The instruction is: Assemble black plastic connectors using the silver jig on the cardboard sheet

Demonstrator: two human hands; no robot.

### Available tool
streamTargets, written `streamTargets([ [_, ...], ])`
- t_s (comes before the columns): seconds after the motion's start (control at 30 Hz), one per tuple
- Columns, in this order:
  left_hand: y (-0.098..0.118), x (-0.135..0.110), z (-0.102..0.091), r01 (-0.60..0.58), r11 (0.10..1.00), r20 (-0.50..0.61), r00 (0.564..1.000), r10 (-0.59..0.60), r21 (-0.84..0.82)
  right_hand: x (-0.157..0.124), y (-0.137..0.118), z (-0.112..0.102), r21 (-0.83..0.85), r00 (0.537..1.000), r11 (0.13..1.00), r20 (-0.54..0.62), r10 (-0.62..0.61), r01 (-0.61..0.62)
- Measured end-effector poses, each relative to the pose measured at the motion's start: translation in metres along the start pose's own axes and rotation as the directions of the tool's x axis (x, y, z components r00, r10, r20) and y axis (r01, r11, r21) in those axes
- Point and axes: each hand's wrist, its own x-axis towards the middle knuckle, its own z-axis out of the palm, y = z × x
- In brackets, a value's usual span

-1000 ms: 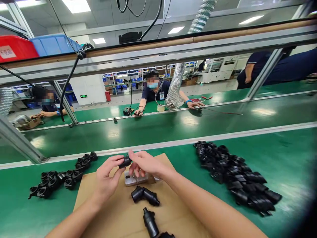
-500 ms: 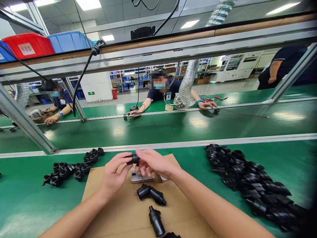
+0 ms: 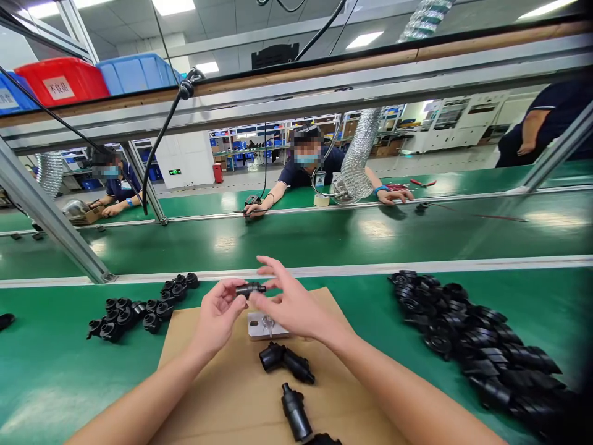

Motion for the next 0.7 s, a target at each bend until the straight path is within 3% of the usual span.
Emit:
streamTargets([
  [0.07,-0.001,-0.001,0.001,-0.101,0.994,-0.009,0.995,0.101,0.043,0.005,0.001,0.003,0.166,0.956,0.941,0.069,0.286,-0.294],
  [0.13,-0.002,-0.003,0.003,-0.193,0.977,0.002,0.981,0.194,0.092,0.009,0.003,0.005,0.268,0.916,0.879,0.189,0.354,-0.395],
  [0.23,-0.003,-0.004,0.003,-0.204,0.974,-0.008,0.979,0.205,0.094,0.011,0.005,0.002,0.301,0.95,0.905,0.175,0.258,-0.301],
  [0.33,-0.001,-0.003,0.002,-0.014,0.998,0.001,1.0,0.014,-0.054,0.009,0.002,-0.006,0.245,0.987,0.957,0.08,0.139,-0.154],
  [0.4,0.0,-0.001,0.001,0.136,0.973,0.029,0.991,-0.133,-0.189,0.006,-0.002,-0.012,0.16,0.999,0.986,0.034,0.041,-0.046],
  [0.47,0.002,0.002,0.001,0.208,0.937,0.041,0.978,-0.205,-0.281,0.004,-0.005,-0.02,0.1,0.999,0.994,0.019,-0.046,0.044],
  [0.7,0.005,0.003,0.003,0.217,0.887,0.101,0.976,-0.193,-0.407,0.007,-0.002,-0.04,0.255,0.982,0.956,0.084,-0.171,0.145],
])
